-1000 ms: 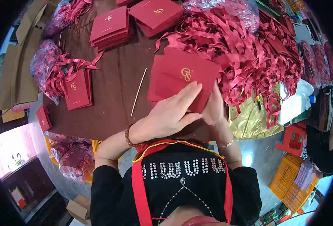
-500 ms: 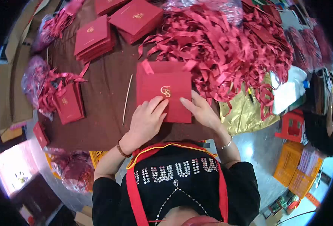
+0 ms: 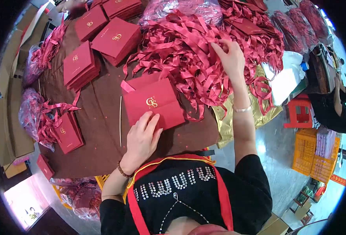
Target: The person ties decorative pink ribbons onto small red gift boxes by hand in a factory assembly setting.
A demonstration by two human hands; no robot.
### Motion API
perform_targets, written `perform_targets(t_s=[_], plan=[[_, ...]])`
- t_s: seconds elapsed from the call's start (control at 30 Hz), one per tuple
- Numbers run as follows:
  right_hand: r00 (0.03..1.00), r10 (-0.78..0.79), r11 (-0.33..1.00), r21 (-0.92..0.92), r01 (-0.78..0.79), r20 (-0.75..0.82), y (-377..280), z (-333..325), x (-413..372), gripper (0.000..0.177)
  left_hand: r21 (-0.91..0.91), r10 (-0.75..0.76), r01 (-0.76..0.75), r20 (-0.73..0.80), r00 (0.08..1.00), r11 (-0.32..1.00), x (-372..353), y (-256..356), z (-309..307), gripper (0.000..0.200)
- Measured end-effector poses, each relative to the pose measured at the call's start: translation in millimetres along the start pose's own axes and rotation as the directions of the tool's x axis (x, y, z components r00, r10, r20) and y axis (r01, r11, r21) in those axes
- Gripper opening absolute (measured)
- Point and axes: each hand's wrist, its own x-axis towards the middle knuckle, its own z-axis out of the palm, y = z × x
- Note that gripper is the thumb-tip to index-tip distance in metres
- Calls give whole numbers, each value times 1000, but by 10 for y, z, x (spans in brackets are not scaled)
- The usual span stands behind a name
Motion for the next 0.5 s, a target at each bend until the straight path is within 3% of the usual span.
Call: perform_targets(t_s=[0.07, 0.13, 0.33, 0.4, 0.43, 0.5], plan=[[999, -36, 998, -42, 38, 26, 5, 65, 56, 34, -22, -4, 4, -6, 1000, 1000, -23, -7, -5, 38], [992, -117, 992, 43, 115, 37, -53, 85, 88, 33, -102, -4, -1, -45, 999, 995, -38, -11, -19, 35], [979, -193, 979, -59, 196, 65, -109, 87, 100, 28, -222, 19, -36, -77, 997, 974, 46, -1, -65, 28], [993, -122, 955, 273, 116, 4, -43, 7, 199, 24, -258, 44, -69, -100, 994, 964, 99, 20, -113, 26], [999, -44, 832, 555, 25, 20, -123, -99, 265, 20, -335, 13, -38, -78, 997, 941, 133, 38, -162, 24], [991, 77, 622, 771, -136, 113, -245, -394, 361, 19, -471, -14, -26, -81, 997, 881, 216, 62, -246, 18]])
